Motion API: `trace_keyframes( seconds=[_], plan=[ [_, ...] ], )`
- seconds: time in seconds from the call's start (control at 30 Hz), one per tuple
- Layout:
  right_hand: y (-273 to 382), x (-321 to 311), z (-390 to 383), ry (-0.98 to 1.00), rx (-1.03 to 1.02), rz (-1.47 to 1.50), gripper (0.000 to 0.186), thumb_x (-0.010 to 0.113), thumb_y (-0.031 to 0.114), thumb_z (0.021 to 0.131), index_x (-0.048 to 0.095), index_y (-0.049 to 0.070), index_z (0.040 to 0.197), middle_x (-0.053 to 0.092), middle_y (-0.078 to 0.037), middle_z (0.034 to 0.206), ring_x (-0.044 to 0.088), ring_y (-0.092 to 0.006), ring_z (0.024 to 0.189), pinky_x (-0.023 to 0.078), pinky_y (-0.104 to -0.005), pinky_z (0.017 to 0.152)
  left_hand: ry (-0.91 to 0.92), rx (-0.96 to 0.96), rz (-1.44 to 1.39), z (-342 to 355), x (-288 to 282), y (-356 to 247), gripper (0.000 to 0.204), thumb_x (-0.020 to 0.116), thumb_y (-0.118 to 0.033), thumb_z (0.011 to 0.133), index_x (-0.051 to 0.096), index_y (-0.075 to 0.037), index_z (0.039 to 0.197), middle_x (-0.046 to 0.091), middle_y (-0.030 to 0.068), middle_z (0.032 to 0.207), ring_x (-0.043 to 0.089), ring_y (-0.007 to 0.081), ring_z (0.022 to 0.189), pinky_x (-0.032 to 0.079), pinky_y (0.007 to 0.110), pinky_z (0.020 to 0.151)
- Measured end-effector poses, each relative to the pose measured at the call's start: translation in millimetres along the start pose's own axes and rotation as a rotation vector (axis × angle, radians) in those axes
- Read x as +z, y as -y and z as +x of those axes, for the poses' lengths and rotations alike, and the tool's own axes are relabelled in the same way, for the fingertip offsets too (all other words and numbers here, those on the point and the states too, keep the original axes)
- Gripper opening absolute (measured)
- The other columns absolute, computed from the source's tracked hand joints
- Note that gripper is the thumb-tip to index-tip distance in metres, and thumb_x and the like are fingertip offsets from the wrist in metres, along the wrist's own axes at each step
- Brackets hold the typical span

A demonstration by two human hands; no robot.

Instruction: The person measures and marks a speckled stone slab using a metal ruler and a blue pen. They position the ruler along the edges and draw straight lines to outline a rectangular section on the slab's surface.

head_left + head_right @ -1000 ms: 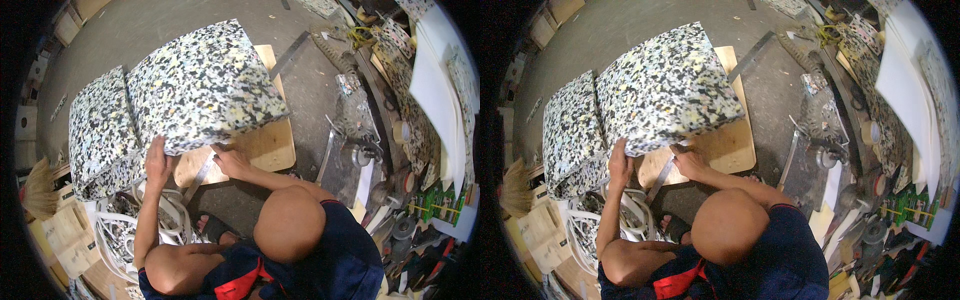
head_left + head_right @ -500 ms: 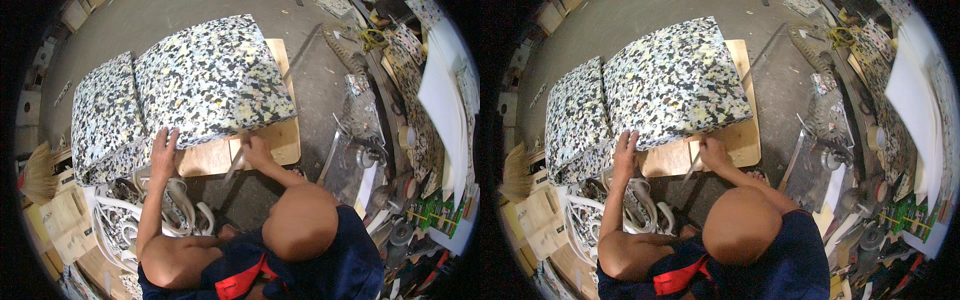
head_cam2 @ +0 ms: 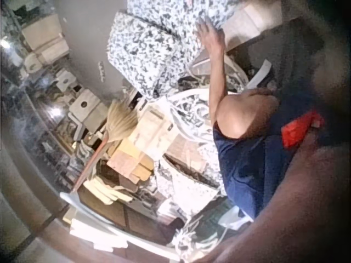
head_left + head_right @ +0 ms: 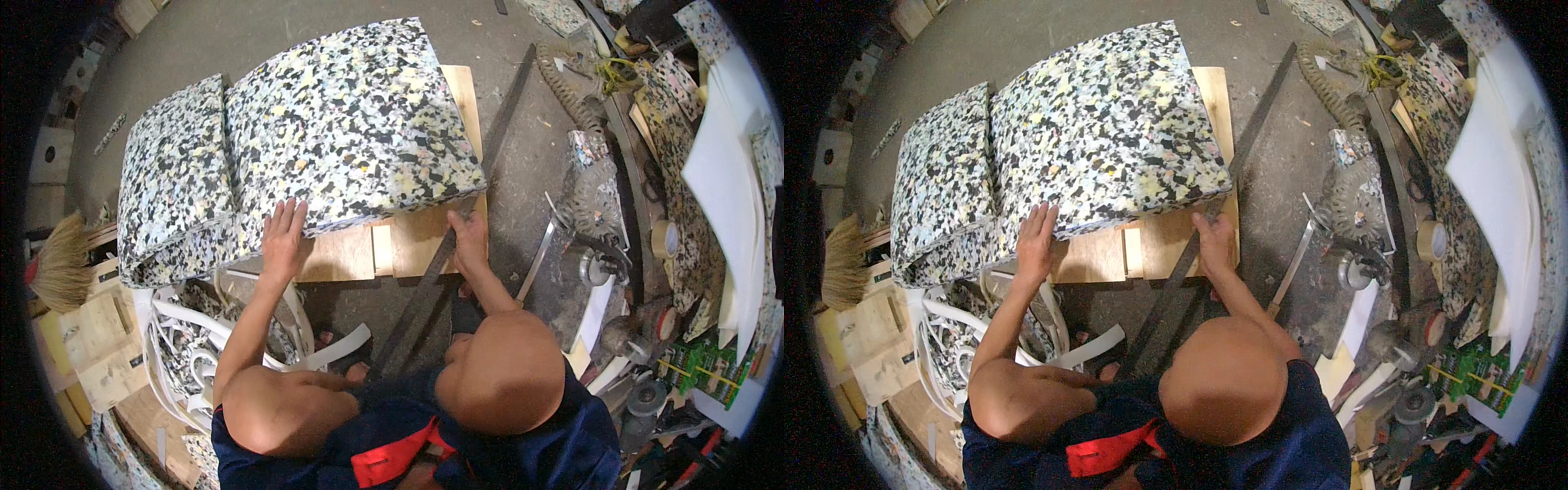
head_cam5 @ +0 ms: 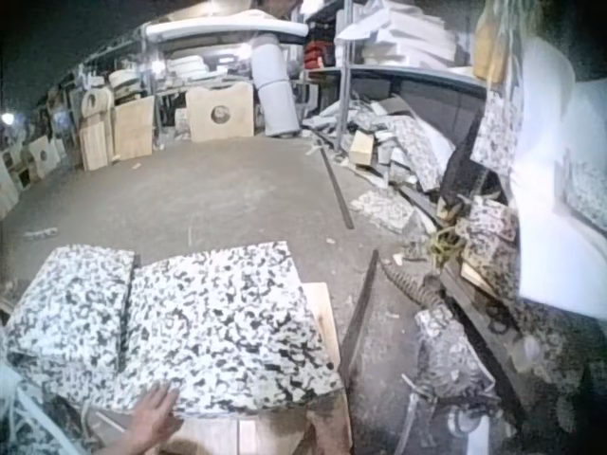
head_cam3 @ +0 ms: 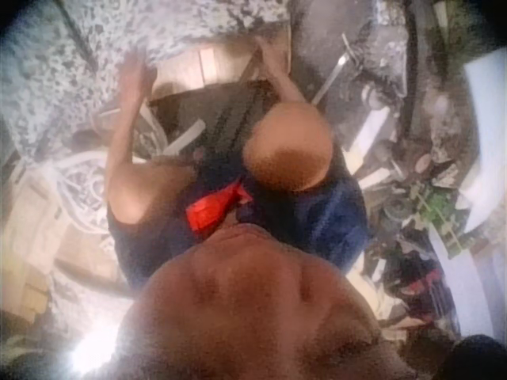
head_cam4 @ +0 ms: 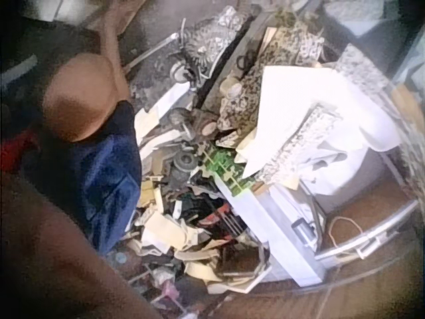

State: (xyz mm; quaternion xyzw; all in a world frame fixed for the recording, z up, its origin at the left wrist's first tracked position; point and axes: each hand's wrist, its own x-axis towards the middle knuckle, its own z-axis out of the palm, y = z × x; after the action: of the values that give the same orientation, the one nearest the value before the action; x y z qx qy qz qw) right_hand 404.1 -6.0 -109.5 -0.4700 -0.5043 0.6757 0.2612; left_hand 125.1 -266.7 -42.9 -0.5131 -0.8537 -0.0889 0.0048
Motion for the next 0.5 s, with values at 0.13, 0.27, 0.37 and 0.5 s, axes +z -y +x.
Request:
trace_keyframes(
  seconds=[0.13, 0.27, 0.37, 0.5],
  plan=[
    [50.7, 9.6, -18.8, -0.137, -0.256, -0.269, 0.030, 0.070, 0.014, 0.091, 0.053, 0.000, 0.112, 0.063, -0.006, 0.096, 0.060, -0.0163, 0.083, 0.051, -0.0334, 0.078, 0.016, 0.016, 0.011, -16.8, -29.5, -0.1, 0.070, 0.061, 0.005, 0.076, 0.049, -0.009, 0.144, 0.049, 0.0213, 0.146, 0.043, 0.0420, 0.138, 0.033, 0.059, 0.112],
    [85.3, -5.3, -24.5, -0.070, -0.219, -0.137, 0.025, 0.066, 0.007, 0.091, 0.054, -0.001, 0.111, 0.066, -0.008, 0.101, 0.062, -0.0149, 0.088, 0.050, -0.0302, 0.079, 0.020, 0.090, 0.038, -45.1, -15.4, -2.8, 0.067, 0.057, 0.009, 0.078, 0.050, -0.007, 0.143, 0.048, 0.0220, 0.146, 0.044, 0.0418, 0.138, 0.034, 0.059, 0.111],
    [119.0, -21.3, -30.8, 0.108, -0.104, 0.027, 0.024, 0.063, 0.001, 0.091, 0.053, 0.000, 0.113, 0.066, -0.009, 0.106, 0.063, -0.0144, 0.091, 0.051, -0.0280, 0.079, 0.091, 0.105, 0.076, -59.2, -7.5, -8.9, 0.063, 0.057, 0.005, 0.081, 0.052, -0.007, 0.142, 0.048, 0.0213, 0.147, 0.044, 0.0422, 0.138, 0.035, 0.060, 0.110],
    [157.0, -36.1, -37.9, 0.172, -0.126, 0.093, 0.032, 0.062, -0.002, 0.089, 0.052, 0.000, 0.120, 0.066, -0.010, 0.108, 0.063, -0.0144, 0.092, 0.053, -0.0292, 0.078, 0.126, 0.147, 0.105, -61.8, 2.3, -8.2, 0.060, 0.059, 0.000, 0.084, 0.050, -0.008, 0.143, 0.048, 0.0212, 0.146, 0.043, 0.0439, 0.137, 0.035, 0.061, 0.110]
  ],
)
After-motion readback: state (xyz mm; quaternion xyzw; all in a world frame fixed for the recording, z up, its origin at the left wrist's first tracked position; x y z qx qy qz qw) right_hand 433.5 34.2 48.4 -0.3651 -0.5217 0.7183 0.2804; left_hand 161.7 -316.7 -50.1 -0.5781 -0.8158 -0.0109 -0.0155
